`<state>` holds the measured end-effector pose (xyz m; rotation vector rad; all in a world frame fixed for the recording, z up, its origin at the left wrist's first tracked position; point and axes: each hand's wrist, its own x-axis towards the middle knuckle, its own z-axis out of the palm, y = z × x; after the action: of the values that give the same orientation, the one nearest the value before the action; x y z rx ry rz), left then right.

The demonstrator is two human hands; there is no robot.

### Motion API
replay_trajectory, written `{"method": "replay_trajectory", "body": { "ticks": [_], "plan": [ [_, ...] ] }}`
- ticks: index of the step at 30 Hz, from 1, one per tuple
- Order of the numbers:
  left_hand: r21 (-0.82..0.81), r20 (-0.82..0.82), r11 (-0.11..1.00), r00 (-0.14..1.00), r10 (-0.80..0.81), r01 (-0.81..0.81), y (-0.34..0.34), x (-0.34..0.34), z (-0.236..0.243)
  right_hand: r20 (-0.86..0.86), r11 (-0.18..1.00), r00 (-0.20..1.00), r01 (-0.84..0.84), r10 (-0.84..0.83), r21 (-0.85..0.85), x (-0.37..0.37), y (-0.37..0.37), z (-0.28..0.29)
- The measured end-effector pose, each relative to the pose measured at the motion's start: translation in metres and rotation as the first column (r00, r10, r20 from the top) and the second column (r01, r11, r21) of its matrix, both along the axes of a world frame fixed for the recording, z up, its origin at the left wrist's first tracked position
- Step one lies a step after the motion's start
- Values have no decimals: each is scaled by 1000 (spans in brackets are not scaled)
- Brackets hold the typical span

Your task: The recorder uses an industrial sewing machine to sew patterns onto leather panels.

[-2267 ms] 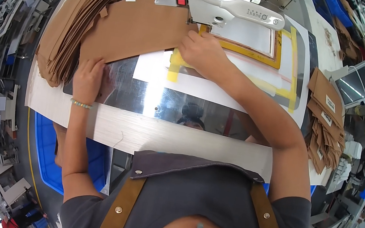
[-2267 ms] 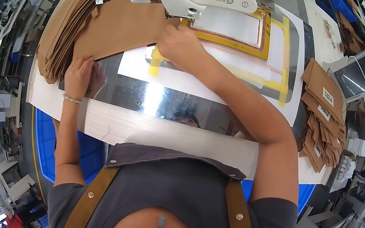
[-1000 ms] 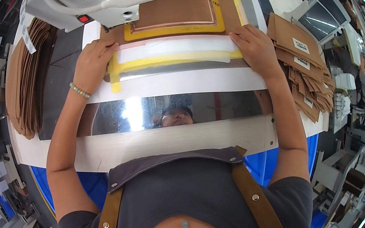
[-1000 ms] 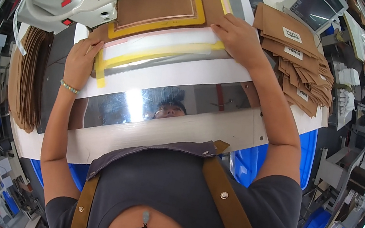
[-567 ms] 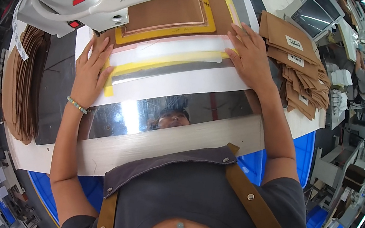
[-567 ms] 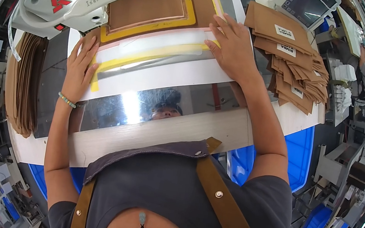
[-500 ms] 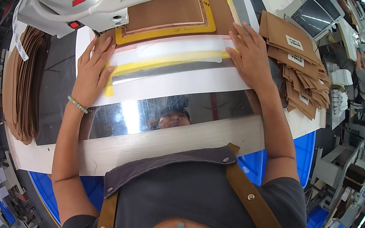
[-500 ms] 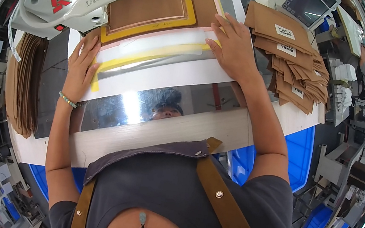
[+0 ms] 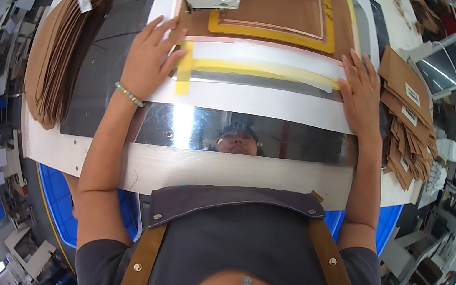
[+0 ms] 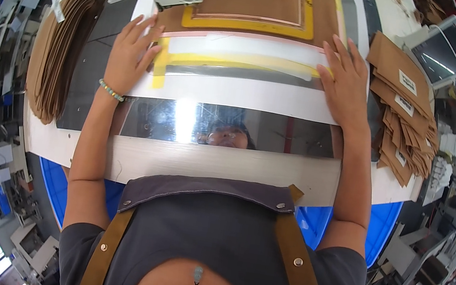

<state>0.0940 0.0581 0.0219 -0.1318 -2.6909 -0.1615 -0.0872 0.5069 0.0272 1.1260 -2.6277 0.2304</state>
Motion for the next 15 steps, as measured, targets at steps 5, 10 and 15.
{"method": "replay_trajectory", "body": {
  "ticks": [5, 10, 15],
  "plan": [
    [-33, -6, 999, 1000, 0, 0, 4, 3, -1, 34, 998, 999, 28, -29, 50, 3, -2, 3],
    [-45, -7, 999, 1000, 10, -10, 10, 3, 7, 43, 997, 998, 50, -52, 52, 7, -4, 5],
    [-72, 49, 996, 997, 64, -60, 3, 5, -2, 39, 999, 999, 16, -17, 42, 7, -9, 6]
  ]
}}
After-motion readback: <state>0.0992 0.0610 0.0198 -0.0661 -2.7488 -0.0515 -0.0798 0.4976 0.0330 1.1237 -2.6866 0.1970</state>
